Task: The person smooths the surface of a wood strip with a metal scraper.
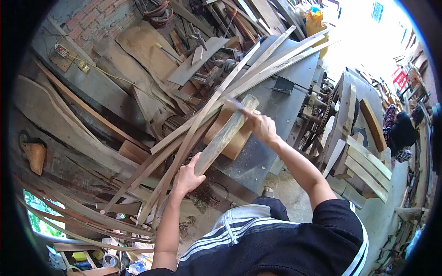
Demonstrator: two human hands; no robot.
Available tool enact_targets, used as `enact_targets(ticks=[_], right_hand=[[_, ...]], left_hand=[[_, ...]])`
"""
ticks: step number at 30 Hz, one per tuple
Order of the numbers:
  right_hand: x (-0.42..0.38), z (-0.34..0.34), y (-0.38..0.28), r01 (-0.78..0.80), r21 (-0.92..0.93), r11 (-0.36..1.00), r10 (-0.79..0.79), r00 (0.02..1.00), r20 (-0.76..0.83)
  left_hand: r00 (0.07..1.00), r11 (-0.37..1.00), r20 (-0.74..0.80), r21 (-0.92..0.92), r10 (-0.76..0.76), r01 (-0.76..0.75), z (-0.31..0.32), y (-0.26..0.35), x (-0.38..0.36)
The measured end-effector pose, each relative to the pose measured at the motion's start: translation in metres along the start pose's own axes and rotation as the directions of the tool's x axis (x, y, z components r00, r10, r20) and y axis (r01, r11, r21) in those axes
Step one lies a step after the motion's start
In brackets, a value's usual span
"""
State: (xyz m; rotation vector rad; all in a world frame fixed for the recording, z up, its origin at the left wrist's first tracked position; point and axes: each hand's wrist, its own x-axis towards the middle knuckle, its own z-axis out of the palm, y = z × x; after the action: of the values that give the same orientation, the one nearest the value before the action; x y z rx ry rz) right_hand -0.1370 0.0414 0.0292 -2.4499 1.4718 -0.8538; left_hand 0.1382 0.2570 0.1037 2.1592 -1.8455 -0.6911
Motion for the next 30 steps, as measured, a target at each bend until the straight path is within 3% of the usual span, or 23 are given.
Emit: enact_targets(ticks=[2,4,5,6,8,9,10,12,13,14,15,16,17,18,21,22,23,26,27,30], right_hand=[[-0.010,-0.006,0.004,0.152,-0.044,0.987,-0.144,0.979,0.144],[0.010,-0.018,0.026,-0.160,-0.217,0.963,0.189,0.975,0.118],[0.019,-0.015,0.051,-0.065,-0.096,0.993,0.074,0.993,0.092],[0.017,-0.002,0.048,-0.060,-0.095,0.994,0.070,0.993,0.097],[0.017,0.010,0.044,-0.222,-0.047,0.974,0.219,0.974,-0.060],[0.013,0.005,0.032,-0.228,-0.060,0.972,0.230,0.973,0.027],[0.008,-0.006,0.017,-0.182,-0.063,0.981,0.187,0.979,0.084],[-0.007,-0.004,0.006,0.092,-0.079,0.993,-0.078,0.983,0.165],[-0.012,-0.013,0.004,0.209,-0.030,0.978,-0.205,0.973,0.102],[-0.008,-0.028,0.011,0.124,-0.143,0.982,-0.106,0.986,0.128],[0.010,-0.020,0.040,-0.197,-0.234,0.952,0.248,0.945,0.214],[0.015,-0.010,0.067,-0.218,-0.277,0.936,0.240,0.970,0.048],[0.020,-0.004,0.093,-0.299,-0.116,0.947,0.302,0.953,0.014],[0.021,-0.007,0.087,-0.298,-0.115,0.948,0.300,0.954,0.001],[0.003,-0.014,0.037,-0.256,-0.005,0.967,0.255,0.965,0.053],[-0.004,-0.008,0.023,-0.164,0.049,0.985,0.161,0.985,0.067],[-0.012,0.000,0.014,0.033,0.038,0.999,-0.034,0.998,0.046],[0.006,-0.017,0.020,0.021,-0.073,0.997,-0.011,0.990,0.144],[0.013,-0.006,0.035,-0.016,0.004,1.000,0.016,1.000,-0.014],[0.030,-0.002,0.030,-0.196,-0.066,0.978,0.198,0.980,0.024]], left_hand=[[1.000,0.999,0.009,-0.032,0.022,-0.022,-0.006,0.001,-0.004],[1.000,1.000,0.024,-0.029,0.001,0.000,-0.006,0.009,-0.004],[0.999,0.999,0.024,-0.024,-0.021,0.021,-0.006,0.012,-0.004],[0.999,0.999,0.023,-0.027,-0.027,0.028,-0.005,0.011,-0.004],[1.000,1.000,-0.009,0.023,0.007,-0.007,0.003,0.009,0.008],[0.999,1.000,-0.019,0.011,0.026,-0.026,0.008,-0.002,0.010],[1.000,1.000,-0.019,0.017,0.025,-0.024,0.005,-0.002,0.009],[0.999,0.999,-0.015,0.006,0.036,-0.036,0.000,-0.001,0.004],[0.999,0.999,-0.014,0.008,0.035,-0.034,-0.006,0.004,0.002],[1.000,1.000,0.007,-0.001,0.004,-0.004,-0.012,0.010,-0.001],[0.999,0.999,0.027,-0.012,-0.033,0.033,-0.013,0.012,-0.006],[0.999,0.999,0.023,-0.019,-0.044,0.045,-0.008,0.007,-0.010],[1.000,1.000,-0.010,-0.030,0.005,-0.005,-0.002,0.000,-0.011],[0.996,0.997,-0.049,-0.033,0.069,-0.070,0.000,-0.004,-0.006],[0.996,0.998,-0.057,-0.013,0.062,-0.063,0.007,-0.007,-0.006],[0.997,0.998,-0.052,-0.014,0.059,-0.060,0.003,-0.001,-0.008],[0.999,1.000,-0.030,0.015,0.021,-0.021,-0.002,0.006,-0.009],[0.999,0.993,-0.016,0.105,-0.047,0.048,-0.016,0.022,-0.010],[0.998,0.985,-0.015,0.158,-0.064,0.066,-0.015,0.027,-0.010],[0.997,0.971,-0.046,0.226,-0.067,0.076,-0.012,0.037,-0.006]])
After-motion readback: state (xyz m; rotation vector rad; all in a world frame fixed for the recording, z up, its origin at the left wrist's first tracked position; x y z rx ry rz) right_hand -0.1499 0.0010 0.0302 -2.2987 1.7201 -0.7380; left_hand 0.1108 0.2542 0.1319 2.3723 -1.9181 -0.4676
